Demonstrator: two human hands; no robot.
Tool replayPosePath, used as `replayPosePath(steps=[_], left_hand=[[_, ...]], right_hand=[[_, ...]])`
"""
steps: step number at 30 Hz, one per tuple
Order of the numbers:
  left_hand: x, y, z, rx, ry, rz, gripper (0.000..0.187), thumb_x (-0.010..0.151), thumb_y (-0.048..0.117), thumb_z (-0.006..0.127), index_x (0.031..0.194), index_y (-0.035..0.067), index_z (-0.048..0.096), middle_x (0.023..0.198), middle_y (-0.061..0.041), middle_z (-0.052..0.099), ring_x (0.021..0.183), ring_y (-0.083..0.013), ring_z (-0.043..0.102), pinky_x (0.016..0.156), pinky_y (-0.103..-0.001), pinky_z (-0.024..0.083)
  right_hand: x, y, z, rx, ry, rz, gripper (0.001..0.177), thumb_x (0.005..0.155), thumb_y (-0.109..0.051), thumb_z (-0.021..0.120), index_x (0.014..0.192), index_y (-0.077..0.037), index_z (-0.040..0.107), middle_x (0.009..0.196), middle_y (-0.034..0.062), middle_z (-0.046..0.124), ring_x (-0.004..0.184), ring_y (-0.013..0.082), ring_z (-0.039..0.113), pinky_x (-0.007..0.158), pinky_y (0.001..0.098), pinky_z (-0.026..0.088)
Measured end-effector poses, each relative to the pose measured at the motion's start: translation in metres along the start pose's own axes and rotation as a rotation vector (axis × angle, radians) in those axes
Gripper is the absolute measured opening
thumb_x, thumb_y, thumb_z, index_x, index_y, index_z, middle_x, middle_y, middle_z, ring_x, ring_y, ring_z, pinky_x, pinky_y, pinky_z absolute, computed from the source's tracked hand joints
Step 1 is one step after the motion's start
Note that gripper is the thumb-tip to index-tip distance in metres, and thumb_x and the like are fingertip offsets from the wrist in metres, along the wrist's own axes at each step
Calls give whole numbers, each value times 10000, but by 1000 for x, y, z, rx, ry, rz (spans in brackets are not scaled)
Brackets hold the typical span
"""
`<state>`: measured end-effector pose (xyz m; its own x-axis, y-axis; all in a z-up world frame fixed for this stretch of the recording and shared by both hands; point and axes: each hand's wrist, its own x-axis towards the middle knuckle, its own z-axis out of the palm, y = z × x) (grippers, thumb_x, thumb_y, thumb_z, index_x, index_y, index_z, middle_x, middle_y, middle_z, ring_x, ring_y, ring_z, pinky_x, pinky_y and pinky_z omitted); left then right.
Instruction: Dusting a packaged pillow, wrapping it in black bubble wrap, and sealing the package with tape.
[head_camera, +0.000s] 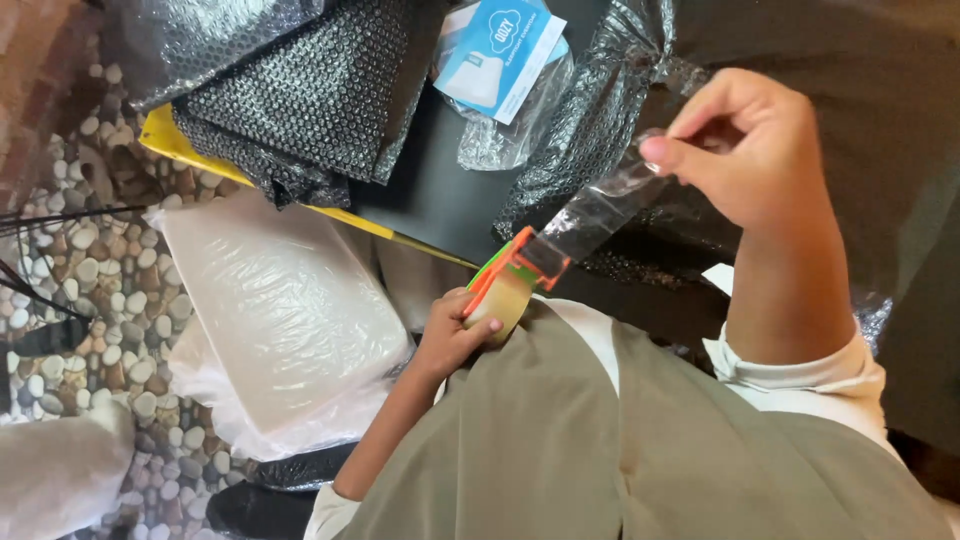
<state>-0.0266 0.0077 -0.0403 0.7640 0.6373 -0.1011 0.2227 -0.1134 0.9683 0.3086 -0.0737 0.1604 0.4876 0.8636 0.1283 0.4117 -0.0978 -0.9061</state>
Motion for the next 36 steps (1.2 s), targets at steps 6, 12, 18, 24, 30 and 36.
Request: replayPosePath(steps=[6,12,18,24,30,36], left_hand=[[-2,14,-31,-151,-219,115,312,1003,386,583,901,92,599,913,10,615,958,-162,517,901,-313,415],[-3,29,-59,-160,-399,-86,459,1015,446,511,1287,83,584,1112,2,606,977,-114,550,840,-271,443],[4,26,-24,-158,-77,-191,393,896,496,633,860,105,636,809,46,522,748,-83,443,652,-254,348],[13,69,-29,-70,-257,-234,334,988,400,550,1073,94,654,1002,-3,604,915,-110,541,738,-268,442],[15,51,-26,-81,-379,-94,271,976,350,568,1033,87,605,980,2,536,875,-119,497,780,-264,399],[8,51,12,-61,-121,-186,409,972,356,644,726,160,383,758,45,398,743,-102,380,678,-271,306]], right_hand=[[29,54,29,125,-9,135,352,912,-66,895,897,-122,548,751,41,636,626,70,602,593,172,498],[13,40,29,75,0,168,329,908,-75,895,881,-123,571,770,32,658,648,51,603,595,153,479],[6,24,23,45,70,70,338,922,-33,911,896,-102,581,790,49,671,713,79,666,644,167,524],[7,48,10,76,53,111,331,901,-60,903,886,-117,578,793,31,674,701,64,659,630,164,523],[2,65,11,126,22,207,318,887,-63,880,838,-117,571,732,38,672,615,55,595,582,166,493],[-2,88,9,159,39,262,325,876,-74,880,831,-130,564,721,42,678,606,56,589,575,171,487]])
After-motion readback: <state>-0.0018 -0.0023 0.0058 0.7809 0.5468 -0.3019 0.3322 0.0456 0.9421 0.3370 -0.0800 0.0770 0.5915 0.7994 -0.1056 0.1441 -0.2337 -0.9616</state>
